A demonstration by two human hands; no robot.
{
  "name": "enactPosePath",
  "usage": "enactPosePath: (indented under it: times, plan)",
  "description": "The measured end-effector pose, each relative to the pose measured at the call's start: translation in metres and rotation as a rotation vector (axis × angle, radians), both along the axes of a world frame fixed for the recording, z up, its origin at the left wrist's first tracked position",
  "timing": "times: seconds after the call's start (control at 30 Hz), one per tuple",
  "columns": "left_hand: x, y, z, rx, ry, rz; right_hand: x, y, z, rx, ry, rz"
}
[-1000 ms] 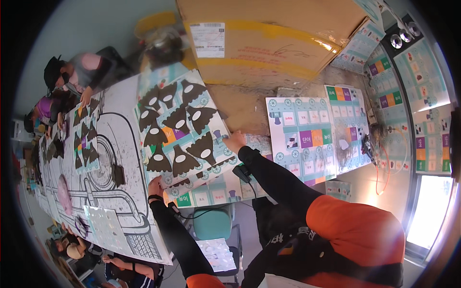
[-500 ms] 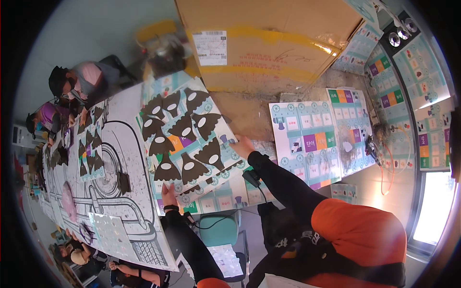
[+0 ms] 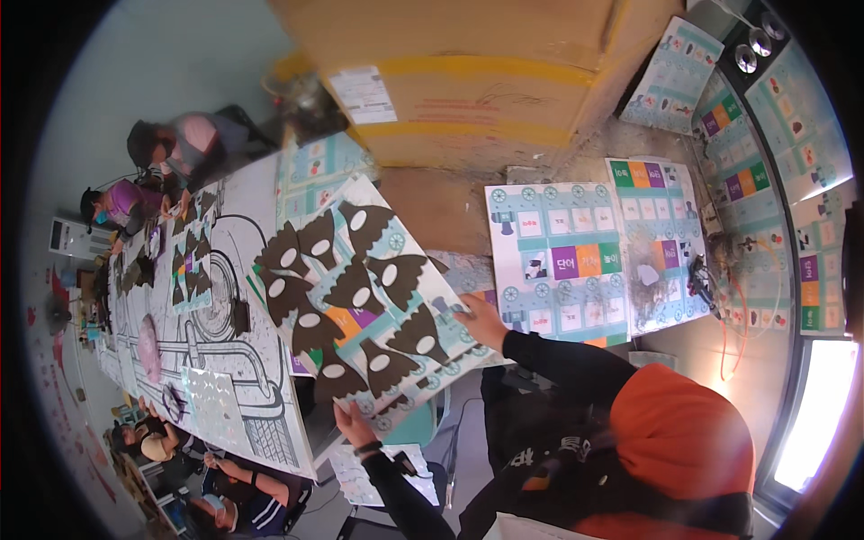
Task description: Applying air or adhesive treatment to shoe components on an assembly line.
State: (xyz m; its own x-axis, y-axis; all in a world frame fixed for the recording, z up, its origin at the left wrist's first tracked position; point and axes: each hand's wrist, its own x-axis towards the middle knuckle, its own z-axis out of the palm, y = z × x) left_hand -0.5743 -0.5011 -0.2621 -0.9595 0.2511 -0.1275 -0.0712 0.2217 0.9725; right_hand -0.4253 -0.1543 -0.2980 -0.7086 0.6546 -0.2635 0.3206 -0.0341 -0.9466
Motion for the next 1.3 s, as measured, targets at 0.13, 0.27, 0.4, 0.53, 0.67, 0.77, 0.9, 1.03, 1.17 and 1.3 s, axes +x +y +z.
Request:
enactPosePath:
  times: [0.13,0.27,0.4,0.53,0.67,0.77,0.9,1.03,1.17,1.3]
  plan:
    - [0.183,0.027,0.028,0.034,-0.096,0.053,0.172,0.036,0.027,-0.049,-0.037,0.014]
    - [0.336,0.106,0.001,-0.007,-0.156,-0.013,0.359,0.105,0.013,-0.252,0.005,-0.135]
    - [0.54,0.223,0.03,0.128,-0.287,-0.097,0.564,0.203,0.035,0.082,-0.208,-0.04]
    - [0.6,0.295,-0.045,-0.021,-0.164,-0.306,0.711,0.243,0.006,-0.056,-0.135,-0.403]
    - [0.665,0.405,-0.052,-0.011,-0.159,-0.474,0.815,0.298,-0.001,-0.108,-0.219,-0.544]
    - [0.666,0.465,-0.074,-0.162,0.053,-0.595,0.841,0.34,-0.014,-0.097,-0.126,-0.608]
    - [0.651,0.526,-0.093,-0.115,0.071,-0.586,0.837,0.389,-0.041,0.004,-0.042,-0.626]
    - [0.654,0.573,-0.106,0.016,-0.123,-0.6,0.854,0.431,-0.059,0.028,-0.17,-0.574]
    - [0.634,0.587,-0.133,0.053,-0.303,-0.539,0.852,0.462,-0.018,0.705,-0.56,-0.38]
    - [0.631,0.6,-0.144,-0.01,-0.343,-0.554,0.853,0.474,-0.022,0.857,-0.913,-0.126]
